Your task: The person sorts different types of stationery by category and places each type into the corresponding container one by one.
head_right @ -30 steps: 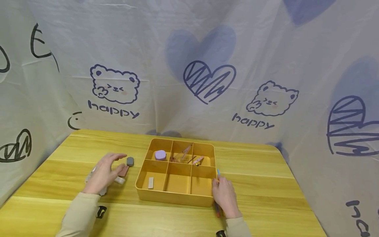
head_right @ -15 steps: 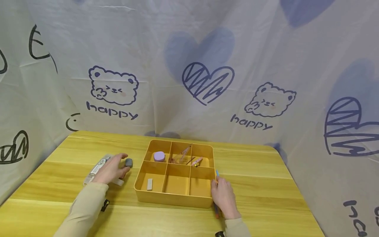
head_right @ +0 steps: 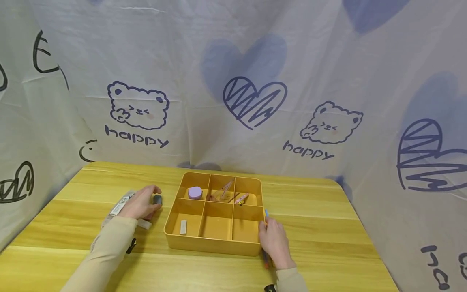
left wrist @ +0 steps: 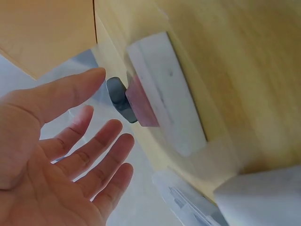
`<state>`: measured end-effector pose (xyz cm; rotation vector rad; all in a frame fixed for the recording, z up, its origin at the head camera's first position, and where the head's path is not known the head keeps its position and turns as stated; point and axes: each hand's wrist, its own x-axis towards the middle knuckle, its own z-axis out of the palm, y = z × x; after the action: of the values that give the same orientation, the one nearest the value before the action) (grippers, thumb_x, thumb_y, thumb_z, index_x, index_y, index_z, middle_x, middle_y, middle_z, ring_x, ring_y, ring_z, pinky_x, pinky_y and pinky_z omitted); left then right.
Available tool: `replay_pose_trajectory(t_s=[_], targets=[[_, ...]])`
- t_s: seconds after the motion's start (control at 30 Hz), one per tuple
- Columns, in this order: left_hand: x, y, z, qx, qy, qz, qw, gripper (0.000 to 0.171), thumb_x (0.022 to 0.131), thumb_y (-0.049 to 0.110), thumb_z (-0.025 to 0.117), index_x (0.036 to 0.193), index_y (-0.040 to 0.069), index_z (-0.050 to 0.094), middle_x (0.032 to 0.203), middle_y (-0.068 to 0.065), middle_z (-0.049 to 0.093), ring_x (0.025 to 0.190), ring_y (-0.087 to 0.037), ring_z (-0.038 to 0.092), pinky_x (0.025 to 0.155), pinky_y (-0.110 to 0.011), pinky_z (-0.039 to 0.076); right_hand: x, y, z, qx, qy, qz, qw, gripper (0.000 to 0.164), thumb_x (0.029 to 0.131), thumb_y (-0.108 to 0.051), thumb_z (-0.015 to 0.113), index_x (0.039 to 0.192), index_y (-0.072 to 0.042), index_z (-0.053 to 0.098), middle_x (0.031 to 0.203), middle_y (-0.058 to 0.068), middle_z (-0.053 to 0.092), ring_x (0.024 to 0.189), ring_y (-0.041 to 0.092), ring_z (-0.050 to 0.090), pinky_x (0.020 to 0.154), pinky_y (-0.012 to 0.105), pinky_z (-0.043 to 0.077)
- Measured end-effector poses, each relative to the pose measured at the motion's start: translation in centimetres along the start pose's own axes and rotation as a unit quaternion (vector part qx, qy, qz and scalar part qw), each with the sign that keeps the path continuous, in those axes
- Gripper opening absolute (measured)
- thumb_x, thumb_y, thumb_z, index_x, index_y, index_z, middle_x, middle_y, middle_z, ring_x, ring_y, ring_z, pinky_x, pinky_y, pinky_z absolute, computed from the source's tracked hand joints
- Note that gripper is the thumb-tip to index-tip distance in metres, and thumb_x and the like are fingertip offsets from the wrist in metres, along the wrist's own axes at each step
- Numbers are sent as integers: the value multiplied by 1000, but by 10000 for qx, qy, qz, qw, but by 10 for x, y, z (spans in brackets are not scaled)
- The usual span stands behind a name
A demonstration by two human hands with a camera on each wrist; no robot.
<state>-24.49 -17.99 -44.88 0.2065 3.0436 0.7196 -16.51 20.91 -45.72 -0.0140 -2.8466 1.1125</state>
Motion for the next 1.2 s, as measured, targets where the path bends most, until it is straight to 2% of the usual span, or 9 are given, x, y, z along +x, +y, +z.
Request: replay_pose_trajectory(t_s=[0.17, 0.33, 0.7, 0.97, 1.2], targets=[[1, 1, 0, 26, -18, 17, 10000, 33, 88, 8, 73, 117, 3, 59, 119, -22, 64, 96, -30, 62, 86, -49, 53, 0, 0, 0, 45, -31, -8, 10000, 23, 102, -7, 46, 100, 3, 67, 59, 2, 48, 51, 12, 43, 46, 23, 36], [1, 1, 0, 38, -7, 86, 10000, 31, 87, 6, 73, 115, 3, 59, 115, -22, 64, 94, -31, 61, 83, -49, 53, 1, 0, 1, 67, -42, -50, 10000, 23, 102, -6, 46, 96, 2, 66, 58, 0, 45, 49, 11, 41, 45, 22, 35], [2, 0, 2, 62, 100, 206, 9997, 32, 86, 0, 72, 114, 1, 59, 111, -22, 64, 96, -34, 62, 84, -51, 53, 1, 1, 0, 73, -7, -85, 9999, 27, 103, -6, 46, 111, 4, 69, 58, 3, 50, 50, 13, 44, 46, 24, 38], [5, -2, 6, 161, 60, 199, 9997, 31, 84, -1, 73, 112, 1, 60, 110, -23, 63, 98, -38, 63, 86, -54, 55, 1, 1, 0, 50, -7, -59, 10000, 27, 103, -7, 46, 112, 4, 69, 60, 5, 54, 52, 13, 47, 47, 24, 40], [5, -1, 8, 138, 68, 208, 9997, 30, 87, 2, 72, 114, 3, 59, 108, -22, 60, 96, -35, 61, 85, -53, 54, 1, 1, 0, 68, -19, -47, 10000, 26, 103, -7, 46, 110, 5, 69, 58, 2, 48, 51, 13, 44, 46, 24, 37]])
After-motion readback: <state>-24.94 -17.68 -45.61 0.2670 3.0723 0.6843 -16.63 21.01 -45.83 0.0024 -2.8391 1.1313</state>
